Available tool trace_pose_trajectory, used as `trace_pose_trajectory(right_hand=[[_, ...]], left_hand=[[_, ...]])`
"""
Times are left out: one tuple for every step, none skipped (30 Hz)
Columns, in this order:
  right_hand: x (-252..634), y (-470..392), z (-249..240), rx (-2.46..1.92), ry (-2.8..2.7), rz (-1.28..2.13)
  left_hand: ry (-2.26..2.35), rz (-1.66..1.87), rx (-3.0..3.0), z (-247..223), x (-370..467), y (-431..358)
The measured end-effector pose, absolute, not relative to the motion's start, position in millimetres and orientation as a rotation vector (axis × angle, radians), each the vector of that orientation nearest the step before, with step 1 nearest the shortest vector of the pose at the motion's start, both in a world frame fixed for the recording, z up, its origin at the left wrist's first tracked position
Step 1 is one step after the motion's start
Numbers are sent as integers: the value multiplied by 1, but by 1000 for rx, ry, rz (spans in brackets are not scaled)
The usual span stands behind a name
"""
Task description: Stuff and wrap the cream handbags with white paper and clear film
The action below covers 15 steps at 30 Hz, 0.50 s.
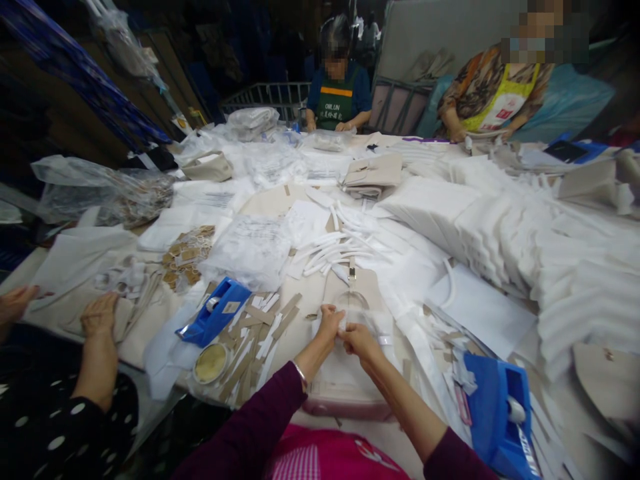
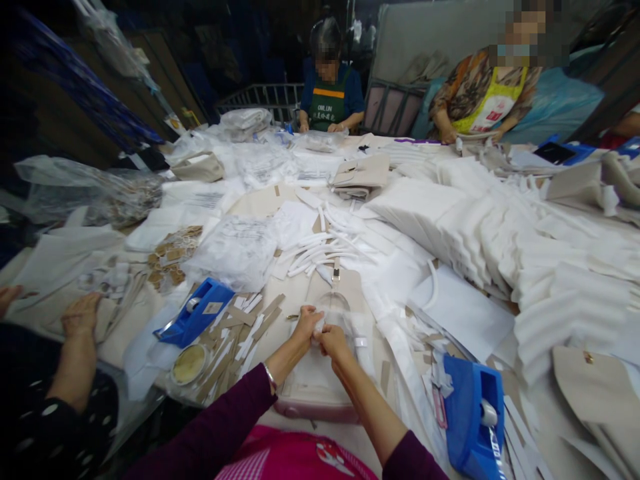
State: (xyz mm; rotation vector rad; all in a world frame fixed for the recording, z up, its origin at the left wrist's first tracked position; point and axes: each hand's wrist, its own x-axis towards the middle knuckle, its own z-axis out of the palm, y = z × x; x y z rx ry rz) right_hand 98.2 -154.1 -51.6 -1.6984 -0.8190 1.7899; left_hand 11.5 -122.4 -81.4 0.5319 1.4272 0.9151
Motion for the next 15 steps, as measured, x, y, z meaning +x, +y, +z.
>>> trace_pose_trajectory(right_hand=[[98,-153,-50,-1684,-722,1863],[98,-152,-48,-1671,-649,1906],[98,-153,-47,-1655,-596,1921],[97,-154,-47,-1636,-549,1923],[97,-156,-47,-1613,-487,1927],[97,-158,-47,-1590,-427,1925],[97,-160,-47,-1571,-381,1919],[97,-161,-47,-1560,-355,1911],[97,-161,-46,-1555,-333,1912],[97,-161,-46,-1553,-314,1922],[96,-161,-46,-1553,-296,1937],[96,-160,-46,-1551,-281,1954],[95,-159,-47,-1548,-269,1972],[94,-158,-47,-1542,-262,1987],[92,-158,-48,-1539,-263,1995]], left_hand=[[1433,921,558,-80,12,-122],[1426,920,578,-77,12,-122],[1421,916,607,-74,9,-121],[1424,916,661,-70,5,-120],[1441,926,746,-65,-2,-120],[1472,950,857,-61,-11,-120],[1521,984,978,-57,-21,-120],[1581,1016,1085,-53,-33,-122],[1650,1034,1148,-50,-46,-125],[1718,1023,1148,-48,-57,-130],[1774,978,1104,-48,-67,-135],[1805,905,1035,-48,-74,-142],[1798,821,962,-50,-79,-148],[1758,743,898,-52,-81,-155],[1702,685,846,-54,-81,-161]])
